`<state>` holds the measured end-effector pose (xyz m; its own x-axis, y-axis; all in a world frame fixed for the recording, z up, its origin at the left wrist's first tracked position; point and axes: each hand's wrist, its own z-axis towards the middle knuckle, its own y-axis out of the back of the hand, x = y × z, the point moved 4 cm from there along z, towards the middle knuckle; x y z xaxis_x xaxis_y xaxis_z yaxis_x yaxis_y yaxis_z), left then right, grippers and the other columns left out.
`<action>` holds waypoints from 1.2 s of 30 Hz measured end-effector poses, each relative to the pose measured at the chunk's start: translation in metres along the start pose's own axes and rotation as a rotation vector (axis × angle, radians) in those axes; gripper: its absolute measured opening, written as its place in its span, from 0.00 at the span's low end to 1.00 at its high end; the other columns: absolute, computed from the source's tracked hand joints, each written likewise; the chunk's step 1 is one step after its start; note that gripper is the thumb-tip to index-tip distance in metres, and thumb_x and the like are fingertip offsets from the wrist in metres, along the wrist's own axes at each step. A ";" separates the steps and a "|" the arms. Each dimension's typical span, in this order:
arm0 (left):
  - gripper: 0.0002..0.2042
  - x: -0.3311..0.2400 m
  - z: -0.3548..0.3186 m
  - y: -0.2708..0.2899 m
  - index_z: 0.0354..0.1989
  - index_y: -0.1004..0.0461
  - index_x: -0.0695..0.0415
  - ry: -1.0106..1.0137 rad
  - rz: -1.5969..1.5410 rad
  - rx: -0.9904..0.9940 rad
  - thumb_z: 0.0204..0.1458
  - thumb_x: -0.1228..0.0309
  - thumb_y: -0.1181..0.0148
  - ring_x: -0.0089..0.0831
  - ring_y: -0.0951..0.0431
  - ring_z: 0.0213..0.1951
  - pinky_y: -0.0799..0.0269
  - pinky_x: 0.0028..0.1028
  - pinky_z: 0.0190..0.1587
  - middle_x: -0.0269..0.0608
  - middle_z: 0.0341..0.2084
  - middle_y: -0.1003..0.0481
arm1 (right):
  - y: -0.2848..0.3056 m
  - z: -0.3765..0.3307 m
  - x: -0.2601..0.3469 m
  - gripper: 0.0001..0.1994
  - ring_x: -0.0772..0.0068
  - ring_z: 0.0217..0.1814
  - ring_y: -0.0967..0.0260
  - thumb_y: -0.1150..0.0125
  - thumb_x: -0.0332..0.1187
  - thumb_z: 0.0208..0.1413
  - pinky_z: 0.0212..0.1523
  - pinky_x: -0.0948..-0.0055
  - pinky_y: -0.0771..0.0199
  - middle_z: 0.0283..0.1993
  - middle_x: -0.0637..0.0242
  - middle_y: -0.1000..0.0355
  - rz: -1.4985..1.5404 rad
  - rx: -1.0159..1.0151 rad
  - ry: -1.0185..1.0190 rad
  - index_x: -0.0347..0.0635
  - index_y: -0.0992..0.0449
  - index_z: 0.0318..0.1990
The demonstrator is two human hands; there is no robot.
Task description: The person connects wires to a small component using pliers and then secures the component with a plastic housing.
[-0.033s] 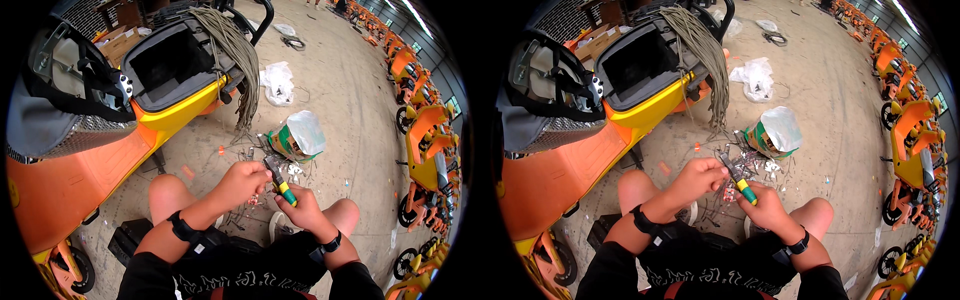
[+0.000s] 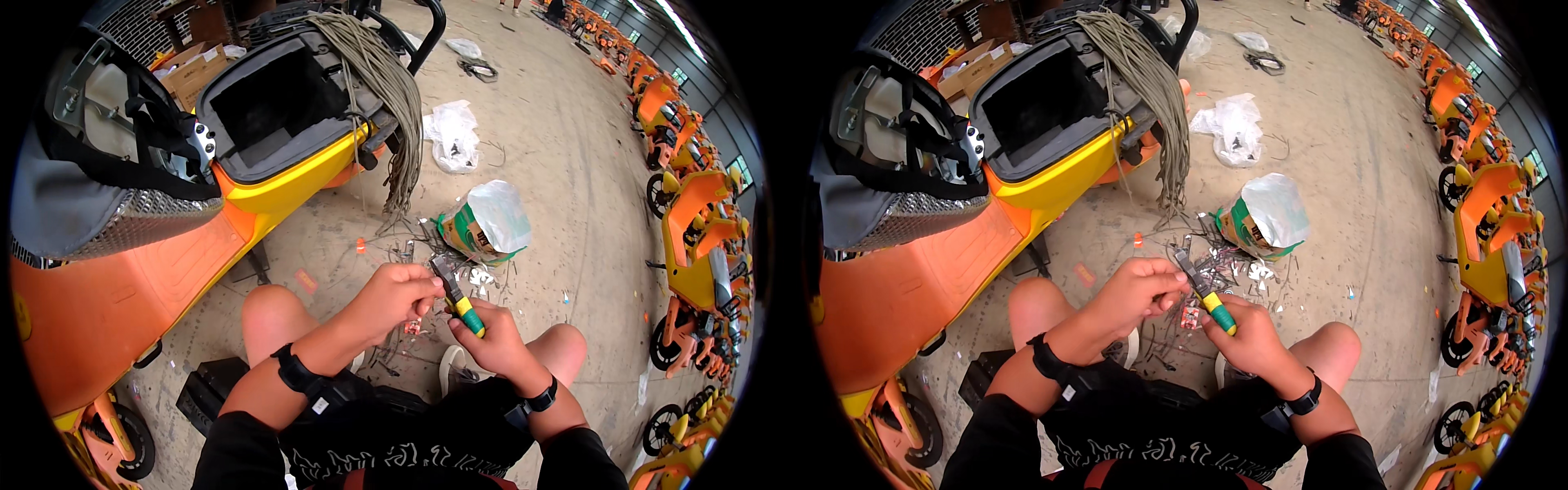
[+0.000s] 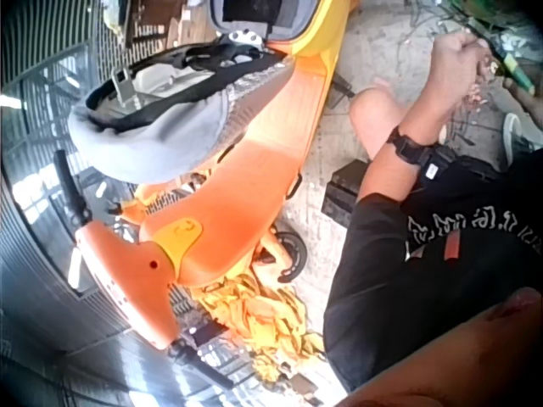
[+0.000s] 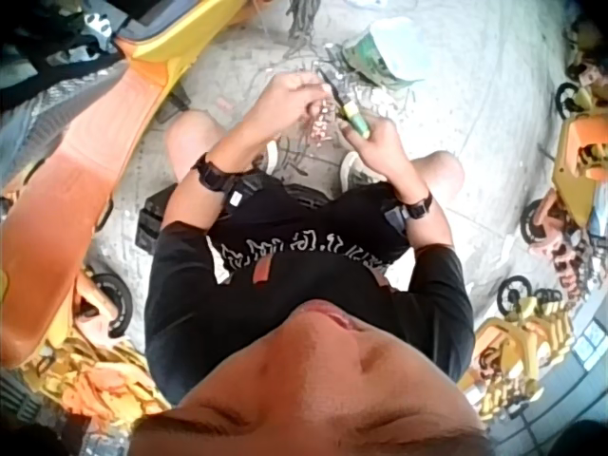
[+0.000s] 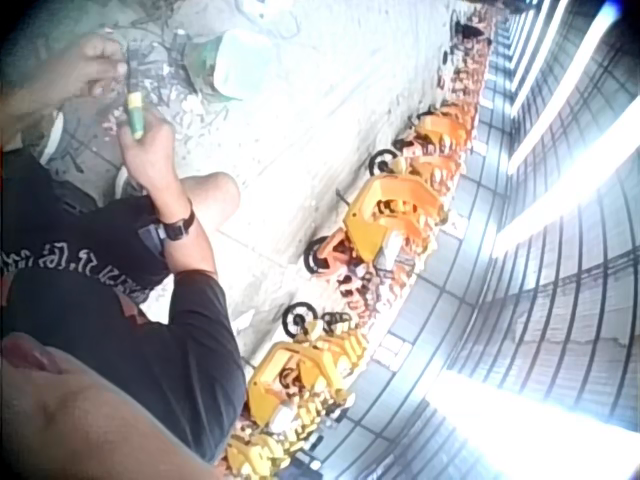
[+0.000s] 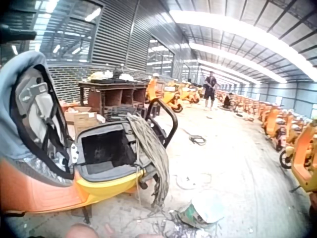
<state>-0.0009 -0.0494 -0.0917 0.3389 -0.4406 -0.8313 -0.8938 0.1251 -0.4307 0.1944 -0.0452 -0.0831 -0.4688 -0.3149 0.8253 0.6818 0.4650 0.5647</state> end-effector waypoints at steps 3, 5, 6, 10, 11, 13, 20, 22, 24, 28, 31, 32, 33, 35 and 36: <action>0.09 0.008 -0.003 -0.001 0.38 0.25 0.62 0.190 -0.467 0.153 0.67 0.70 0.47 0.17 0.42 0.13 0.47 0.20 0.19 0.28 0.19 0.31 | 0.002 0.002 0.004 0.08 0.56 0.38 0.22 0.35 0.28 0.59 0.41 0.64 0.24 0.40 0.54 0.21 -0.004 -0.030 0.070 0.33 0.19 0.43; 0.09 0.012 -0.003 -0.006 0.38 0.25 0.62 0.234 -0.635 0.258 0.67 0.70 0.48 0.15 0.43 0.14 0.49 0.21 0.19 0.28 0.18 0.32 | 0.004 0.002 0.005 0.08 0.55 0.38 0.22 0.36 0.27 0.58 0.41 0.64 0.23 0.40 0.54 0.21 -0.001 -0.051 0.108 0.33 0.19 0.42; 0.09 0.012 -0.003 -0.009 0.38 0.26 0.62 0.255 -0.718 0.311 0.67 0.70 0.48 0.15 0.43 0.14 0.50 0.21 0.19 0.28 0.18 0.33 | 0.005 0.002 0.004 0.08 0.55 0.38 0.22 0.36 0.27 0.58 0.41 0.64 0.23 0.40 0.54 0.21 0.006 -0.066 0.132 0.33 0.19 0.42; 0.09 0.009 -0.001 -0.002 0.37 0.26 0.60 0.130 -0.403 0.218 0.67 0.67 0.47 0.19 0.36 0.16 0.42 0.22 0.21 0.29 0.20 0.29 | 0.007 0.005 0.005 0.08 0.55 0.37 0.22 0.36 0.27 0.58 0.40 0.64 0.23 0.40 0.54 0.21 -0.022 -0.057 0.127 0.33 0.19 0.42; 0.09 0.007 0.004 0.001 0.37 0.27 0.59 0.051 -0.179 0.124 0.67 0.67 0.46 0.23 0.33 0.17 0.39 0.24 0.21 0.31 0.21 0.28 | 0.006 0.005 0.003 0.08 0.57 0.37 0.22 0.36 0.27 0.58 0.39 0.65 0.24 0.39 0.55 0.21 -0.043 -0.043 0.093 0.33 0.19 0.43; 0.09 -0.001 0.005 0.002 0.37 0.27 0.59 -0.202 0.367 -0.070 0.66 0.66 0.45 0.30 0.27 0.20 0.33 0.29 0.23 0.34 0.22 0.26 | 0.004 0.004 0.000 0.09 0.62 0.35 0.23 0.36 0.28 0.59 0.37 0.66 0.25 0.37 0.56 0.21 -0.084 -0.016 0.027 0.33 0.19 0.43; 0.08 -0.010 -0.008 -0.008 0.36 0.27 0.56 -0.760 1.263 -0.363 0.57 0.66 0.36 0.45 0.21 0.28 0.26 0.39 0.30 0.42 0.26 0.24 | 0.001 -0.002 -0.004 0.10 0.76 0.29 0.31 0.35 0.33 0.60 0.33 0.71 0.28 0.27 0.64 0.25 0.084 0.113 -0.329 0.33 0.19 0.42; 0.08 -0.011 -0.009 -0.010 0.35 0.31 0.56 -0.831 1.373 -0.346 0.58 0.68 0.39 0.42 0.20 0.28 0.26 0.38 0.28 0.40 0.26 0.25 | 0.001 -0.004 -0.005 0.12 0.64 0.26 0.28 0.35 0.35 0.59 0.33 0.63 0.27 0.27 0.53 0.25 0.111 0.108 -0.348 0.32 0.20 0.38; 0.06 -0.004 -0.007 -0.009 0.34 0.31 0.57 -0.870 1.454 -0.340 0.58 0.70 0.40 0.42 0.21 0.27 0.26 0.38 0.27 0.40 0.25 0.25 | 0.001 -0.004 -0.004 0.12 0.67 0.25 0.30 0.35 0.36 0.60 0.32 0.64 0.28 0.25 0.54 0.26 0.116 0.136 -0.422 0.33 0.20 0.38; 0.05 0.000 -0.009 -0.017 0.31 0.31 0.57 -0.809 1.486 -0.330 0.58 0.73 0.42 0.44 0.21 0.23 0.26 0.38 0.25 0.41 0.23 0.24 | 0.000 -0.008 -0.012 0.12 0.67 0.25 0.30 0.35 0.37 0.59 0.32 0.64 0.28 0.25 0.53 0.26 0.116 0.146 -0.400 0.34 0.19 0.38; 0.05 0.005 -0.002 -0.011 0.32 0.29 0.58 -0.716 1.313 -0.334 0.59 0.73 0.43 0.45 0.22 0.20 0.26 0.38 0.24 0.42 0.23 0.22 | 0.002 -0.008 -0.007 0.12 0.64 0.26 0.29 0.35 0.37 0.59 0.33 0.63 0.27 0.26 0.53 0.25 0.075 0.128 -0.375 0.34 0.19 0.38; 0.06 0.004 -0.001 -0.009 0.32 0.29 0.59 -0.645 1.202 -0.308 0.60 0.72 0.42 0.42 0.22 0.19 0.26 0.37 0.23 0.41 0.22 0.22 | 0.003 -0.008 -0.004 0.12 0.63 0.27 0.28 0.35 0.37 0.59 0.33 0.63 0.27 0.27 0.53 0.25 0.072 0.122 -0.364 0.34 0.19 0.38; 0.07 0.003 0.001 -0.007 0.33 0.28 0.60 -0.573 1.091 -0.282 0.61 0.71 0.42 0.40 0.23 0.18 0.27 0.35 0.22 0.41 0.22 0.22 | 0.004 -0.007 -0.001 0.12 0.62 0.28 0.28 0.35 0.37 0.59 0.34 0.63 0.27 0.29 0.53 0.24 0.070 0.115 -0.353 0.34 0.19 0.38; 0.09 -0.001 0.003 -0.004 0.34 0.26 0.62 -0.359 0.776 -0.210 0.63 0.69 0.42 0.33 0.24 0.16 0.28 0.32 0.21 0.39 0.21 0.22 | 0.006 -0.006 0.000 0.11 0.60 0.29 0.26 0.35 0.36 0.59 0.35 0.62 0.27 0.32 0.52 0.24 0.063 0.108 -0.323 0.34 0.20 0.38; 0.10 -0.004 0.003 -0.005 0.35 0.25 0.63 -0.217 0.572 -0.162 0.64 0.68 0.42 0.30 0.26 0.15 0.29 0.30 0.20 0.37 0.21 0.23 | 0.007 -0.005 -0.002 0.11 0.58 0.30 0.26 0.35 0.35 0.58 0.35 0.62 0.26 0.33 0.52 0.23 0.059 0.108 -0.303 0.33 0.20 0.38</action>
<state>0.0028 -0.0456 -0.0876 -0.1691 -0.1518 -0.9738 -0.9785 0.1439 0.1475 0.2033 -0.0454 -0.0806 -0.5870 -0.0313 0.8090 0.6571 0.5652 0.4987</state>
